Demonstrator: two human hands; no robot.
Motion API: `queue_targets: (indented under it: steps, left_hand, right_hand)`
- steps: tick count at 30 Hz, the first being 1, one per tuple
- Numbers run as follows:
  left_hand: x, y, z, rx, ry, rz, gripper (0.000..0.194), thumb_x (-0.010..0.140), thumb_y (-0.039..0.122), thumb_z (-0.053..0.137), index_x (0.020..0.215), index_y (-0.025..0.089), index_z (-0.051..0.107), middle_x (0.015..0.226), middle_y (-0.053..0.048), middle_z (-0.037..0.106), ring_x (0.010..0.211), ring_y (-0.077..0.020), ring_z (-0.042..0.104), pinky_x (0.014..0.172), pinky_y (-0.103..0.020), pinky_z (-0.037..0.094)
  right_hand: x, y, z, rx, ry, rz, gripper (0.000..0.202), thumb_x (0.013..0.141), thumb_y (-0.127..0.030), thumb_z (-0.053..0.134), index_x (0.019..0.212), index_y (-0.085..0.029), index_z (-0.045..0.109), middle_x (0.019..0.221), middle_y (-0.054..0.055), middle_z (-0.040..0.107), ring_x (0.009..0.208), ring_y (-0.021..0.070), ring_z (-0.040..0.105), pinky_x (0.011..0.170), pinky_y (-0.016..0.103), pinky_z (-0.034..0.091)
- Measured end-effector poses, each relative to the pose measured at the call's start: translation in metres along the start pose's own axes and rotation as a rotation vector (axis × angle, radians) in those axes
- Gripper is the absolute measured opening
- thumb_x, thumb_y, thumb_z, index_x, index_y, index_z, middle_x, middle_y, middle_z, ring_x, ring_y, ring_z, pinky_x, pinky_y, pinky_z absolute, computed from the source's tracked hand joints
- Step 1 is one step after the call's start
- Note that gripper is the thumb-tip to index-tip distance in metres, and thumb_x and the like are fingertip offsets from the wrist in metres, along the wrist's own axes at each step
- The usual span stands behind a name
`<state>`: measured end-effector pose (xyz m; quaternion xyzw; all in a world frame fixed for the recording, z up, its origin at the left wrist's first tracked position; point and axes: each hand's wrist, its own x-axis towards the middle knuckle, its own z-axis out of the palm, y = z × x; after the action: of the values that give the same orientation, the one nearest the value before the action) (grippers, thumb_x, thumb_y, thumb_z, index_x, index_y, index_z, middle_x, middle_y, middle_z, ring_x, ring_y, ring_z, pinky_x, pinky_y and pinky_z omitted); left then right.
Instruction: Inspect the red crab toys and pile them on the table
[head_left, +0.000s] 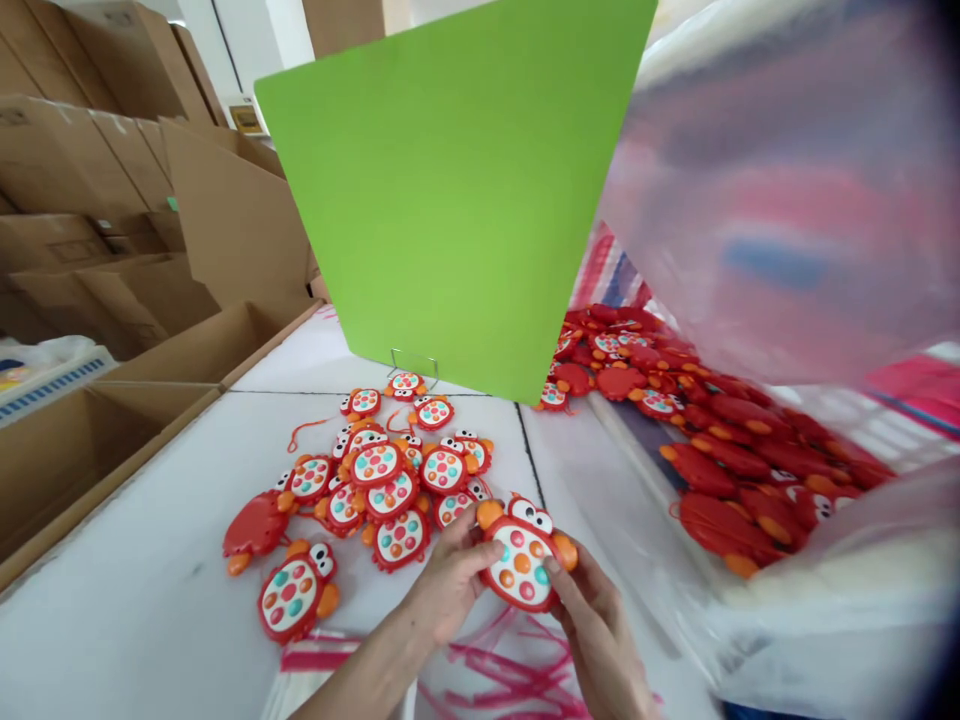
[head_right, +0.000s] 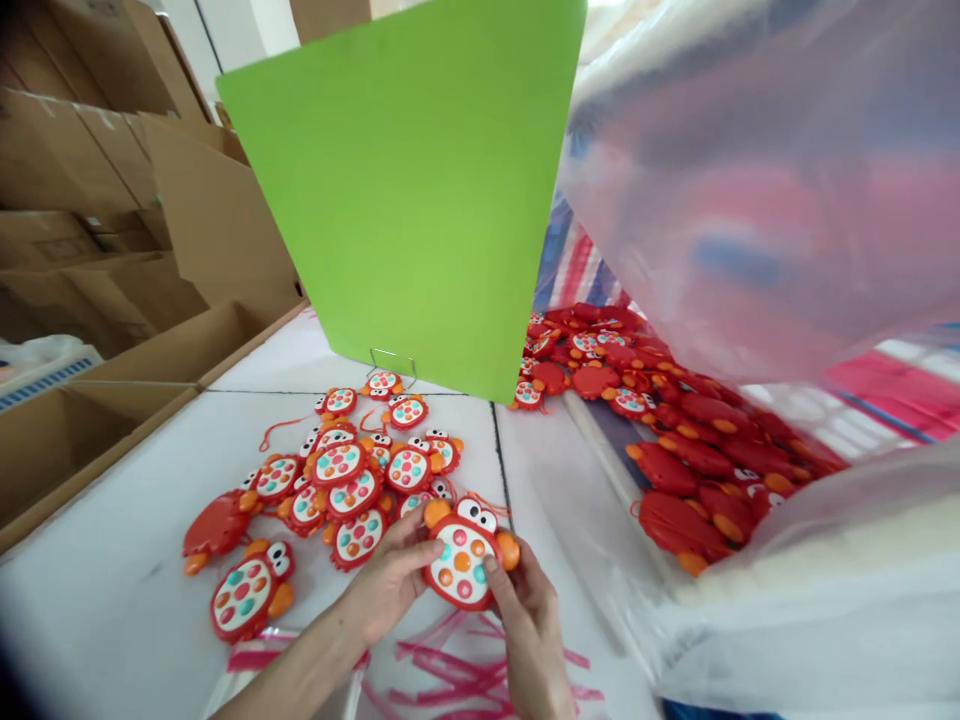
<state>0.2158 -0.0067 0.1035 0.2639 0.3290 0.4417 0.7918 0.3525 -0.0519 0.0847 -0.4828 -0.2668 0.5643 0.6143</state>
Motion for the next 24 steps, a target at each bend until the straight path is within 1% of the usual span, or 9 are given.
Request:
queue_targets:
  steps: [2,5,7,9,13,15,18,21,24]
  left_hand:
    - [-0.008,0.004,0.000,0.121,-0.024,0.049,0.058,0.061,0.027,0.079,0.112,0.017,0.052,0.107,-0.009,0.062,0.099,-0.0246,0.058,0.085,-0.032,0.046]
    - [-0.018,0.006,-0.003,0.391,-0.052,0.109,0.069,0.064,0.023,0.077,0.123,0.020,0.043,0.107,-0.007,0.062,0.098,-0.0233,0.057,0.086,-0.032,0.046]
    - [-0.023,0.007,-0.004,0.513,-0.035,0.149,0.074,0.065,0.021,0.077,0.127,0.021,0.038,0.107,-0.006,0.062,0.097,-0.0220,0.058,0.084,-0.030,0.047]
    - [-0.025,0.008,-0.006,0.559,-0.004,0.179,0.073,0.066,0.023,0.076,0.128,0.021,0.036,0.111,-0.006,0.060,0.096,-0.0210,0.057,0.083,-0.029,0.047]
    - [-0.026,0.010,-0.008,0.496,-0.035,0.165,0.071,0.066,0.029,0.077,0.126,0.021,0.039,0.117,-0.007,0.058,0.097,-0.0212,0.058,0.084,-0.029,0.048]
    - [-0.023,0.009,-0.008,0.454,-0.013,0.154,0.064,0.067,0.031,0.077,0.122,0.019,0.045,0.111,-0.008,0.061,0.098,-0.0226,0.058,0.085,-0.030,0.048]
    - [-0.017,0.006,-0.007,0.323,0.096,0.139,0.046,0.068,0.038,0.074,0.103,0.013,0.057,0.095,-0.010,0.066,0.090,-0.0256,0.062,0.078,-0.033,0.050]
    - [-0.013,0.003,-0.005,0.165,0.133,0.134,0.045,0.063,0.039,0.077,0.093,0.012,0.059,0.088,-0.012,0.067,0.082,-0.0271,0.064,0.073,-0.035,0.051]
    - [-0.013,-0.001,-0.005,0.132,0.137,0.118,0.050,0.063,0.039,0.078,0.100,0.012,0.058,0.094,-0.013,0.067,0.087,-0.0270,0.064,0.078,-0.035,0.051]
  right_hand:
    - [-0.002,0.003,0.001,-0.041,-0.021,-0.032,0.037,0.072,-0.042,0.071,0.099,-0.019,0.063,0.091,0.006,0.069,0.085,0.0216,0.062,0.074,0.031,0.050]
    - [-0.004,0.007,0.002,-0.089,-0.013,-0.090,0.034,0.073,-0.041,0.070,0.097,-0.018,0.061,0.085,0.003,0.068,0.080,0.0186,0.061,0.072,0.027,0.049]
    - [-0.006,0.008,0.005,-0.085,-0.014,-0.102,0.033,0.074,-0.041,0.069,0.097,-0.019,0.060,0.086,0.003,0.067,0.080,0.0185,0.060,0.072,0.027,0.049]
    - [-0.009,0.007,0.009,-0.074,-0.021,-0.087,0.035,0.075,-0.042,0.067,0.100,-0.019,0.059,0.093,0.004,0.067,0.086,0.0204,0.060,0.075,0.029,0.049]
    - [-0.016,0.004,0.015,-0.119,0.006,-0.059,0.042,0.078,-0.047,0.063,0.110,-0.020,0.055,0.107,0.007,0.065,0.098,0.0243,0.059,0.081,0.033,0.050]
    - [-0.018,0.004,0.018,-0.190,0.050,-0.112,0.044,0.076,-0.048,0.064,0.109,-0.020,0.056,0.101,0.007,0.066,0.092,0.0232,0.061,0.078,0.032,0.051]
    - [-0.021,0.004,0.023,-0.275,0.098,-0.208,0.044,0.074,-0.048,0.065,0.107,-0.020,0.059,0.092,0.005,0.068,0.083,0.0207,0.062,0.073,0.029,0.052]
    - [-0.024,0.003,0.028,-0.232,0.120,-0.144,0.046,0.077,-0.052,0.059,0.111,-0.021,0.060,0.107,0.007,0.066,0.096,0.0237,0.062,0.077,0.031,0.053]
    - [-0.026,0.004,0.033,-0.175,0.123,-0.092,0.050,0.078,-0.053,0.058,0.117,-0.022,0.056,0.119,0.008,0.062,0.109,0.0261,0.057,0.084,0.033,0.051]
